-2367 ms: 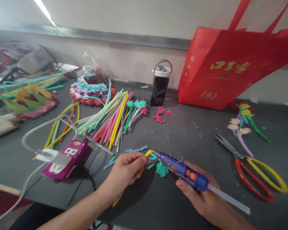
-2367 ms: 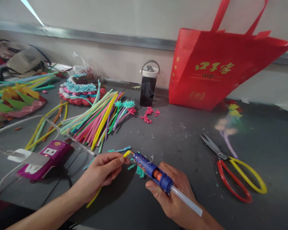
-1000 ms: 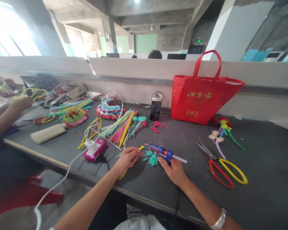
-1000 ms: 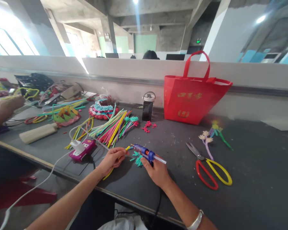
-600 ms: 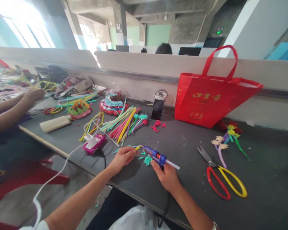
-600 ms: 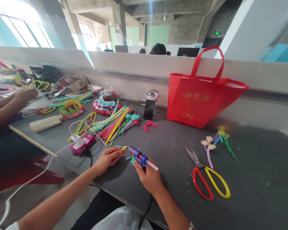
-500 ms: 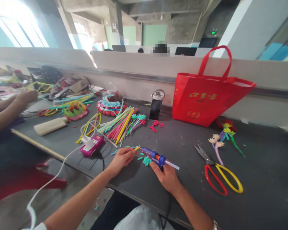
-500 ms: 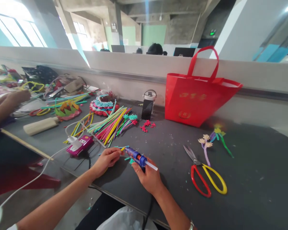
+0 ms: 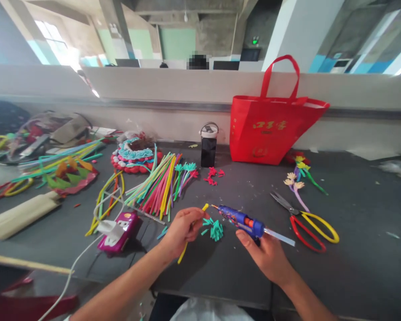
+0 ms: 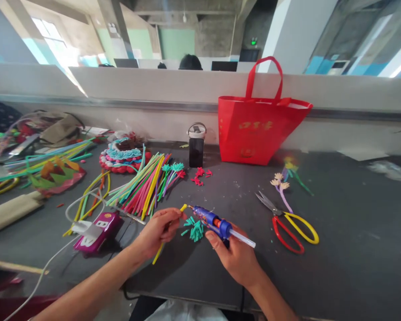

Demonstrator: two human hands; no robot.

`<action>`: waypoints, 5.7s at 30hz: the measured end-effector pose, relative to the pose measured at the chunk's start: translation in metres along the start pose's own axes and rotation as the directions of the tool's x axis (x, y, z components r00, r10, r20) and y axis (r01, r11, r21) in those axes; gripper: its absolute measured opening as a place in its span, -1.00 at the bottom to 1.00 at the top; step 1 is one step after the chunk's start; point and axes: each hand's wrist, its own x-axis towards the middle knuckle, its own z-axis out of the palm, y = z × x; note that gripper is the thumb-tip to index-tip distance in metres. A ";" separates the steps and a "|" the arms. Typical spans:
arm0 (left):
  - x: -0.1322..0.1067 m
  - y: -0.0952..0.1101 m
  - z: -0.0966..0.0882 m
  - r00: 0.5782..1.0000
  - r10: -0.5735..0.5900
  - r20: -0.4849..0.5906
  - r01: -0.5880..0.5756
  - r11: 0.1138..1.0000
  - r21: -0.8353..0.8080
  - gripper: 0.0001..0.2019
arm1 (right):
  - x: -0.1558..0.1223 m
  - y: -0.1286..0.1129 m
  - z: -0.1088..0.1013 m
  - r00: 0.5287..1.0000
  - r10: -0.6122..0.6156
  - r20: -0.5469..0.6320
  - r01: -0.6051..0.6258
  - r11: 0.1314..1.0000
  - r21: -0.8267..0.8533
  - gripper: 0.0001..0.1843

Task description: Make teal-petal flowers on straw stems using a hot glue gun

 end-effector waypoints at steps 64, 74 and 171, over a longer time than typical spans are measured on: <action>0.034 -0.014 -0.013 0.995 -0.055 -0.086 0.056 0.998 0.005 -0.63 | -0.008 0.036 0.029 0.991 0.092 -0.102 -0.084 0.993 0.080 -0.61; 0.031 -0.008 -0.021 0.985 0.139 -0.105 -0.158 0.966 -0.204 -0.74 | -0.003 0.030 0.019 0.912 -0.271 -0.308 0.142 0.913 -0.383 -0.71; 0.024 -0.016 -0.011 0.990 0.139 -0.007 -0.133 0.959 0.249 -0.81 | 0.060 0.004 0.035 0.992 -0.096 0.084 0.097 0.995 -0.014 -0.84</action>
